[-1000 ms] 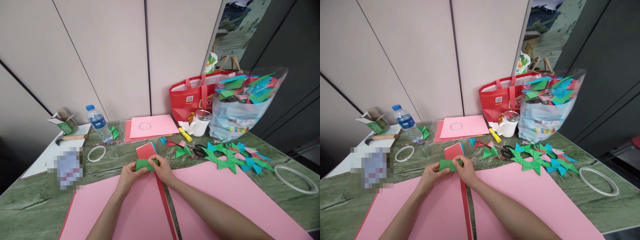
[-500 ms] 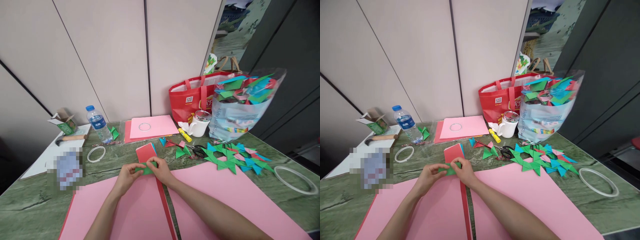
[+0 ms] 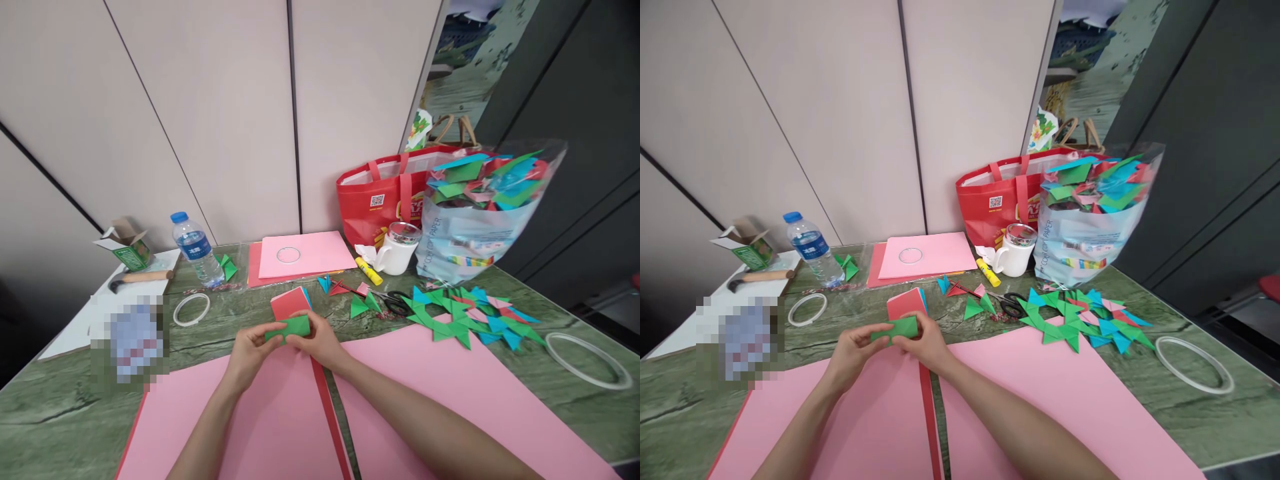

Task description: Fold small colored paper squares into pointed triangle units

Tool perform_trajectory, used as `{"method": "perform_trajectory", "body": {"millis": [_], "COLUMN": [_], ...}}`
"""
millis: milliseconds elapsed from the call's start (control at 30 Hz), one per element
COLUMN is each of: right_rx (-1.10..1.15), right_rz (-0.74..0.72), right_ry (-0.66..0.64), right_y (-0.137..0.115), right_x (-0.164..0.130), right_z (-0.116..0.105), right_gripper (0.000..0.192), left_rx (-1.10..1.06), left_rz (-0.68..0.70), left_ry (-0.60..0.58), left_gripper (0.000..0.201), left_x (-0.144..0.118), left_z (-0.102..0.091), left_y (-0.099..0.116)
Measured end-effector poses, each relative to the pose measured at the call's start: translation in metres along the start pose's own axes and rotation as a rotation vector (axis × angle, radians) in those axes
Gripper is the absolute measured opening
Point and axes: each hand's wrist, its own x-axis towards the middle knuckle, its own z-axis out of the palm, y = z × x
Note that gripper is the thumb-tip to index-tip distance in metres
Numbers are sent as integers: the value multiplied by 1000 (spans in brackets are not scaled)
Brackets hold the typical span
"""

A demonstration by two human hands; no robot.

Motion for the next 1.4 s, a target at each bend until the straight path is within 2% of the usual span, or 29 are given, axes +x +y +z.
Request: {"method": "perform_trajectory", "body": {"millis": [67, 167, 333, 567, 733, 933, 1067, 1200, 1300, 1400], "right_rx": [44, 75, 152, 293, 357, 267, 123, 9, 40, 169], "right_rz": [14, 12, 44, 124, 128, 80, -19, -53, -28, 1], "right_ry": [-17, -5, 3, 40, 48, 46, 9, 21, -10, -90], "right_y": [-1, -4, -4, -2, -1, 0, -3, -3, -2, -2], "right_x": [0, -1, -2, 2, 5, 3, 1, -1, -1, 0], "right_z": [0, 1, 1, -2, -4, -4, -1, 0, -3, -6], "right_gripper": [24, 21, 24, 35, 33, 30, 34, 25, 26, 33], "left_rx": [-40, -56, -104, -300, -395, -362, -207, -107, -77, -103], "left_rz": [-13, -31, -57, -138, -160, -139, -80, -36, -33, -40], "left_ry": [-17, -17, -6, 25, 30, 39, 63, -11, -77, -111], "left_gripper": [26, 27, 29, 32, 37, 38, 37, 38, 40, 41], "left_x": [0, 0, 0, 2, 6, 5, 3, 0, -1, 0], "left_z": [-1, -2, -2, -2, -6, -5, -1, 2, 0, -4], "left_y": [0, 0, -1, -2, -6, -7, -5, -2, 0, -1]}}
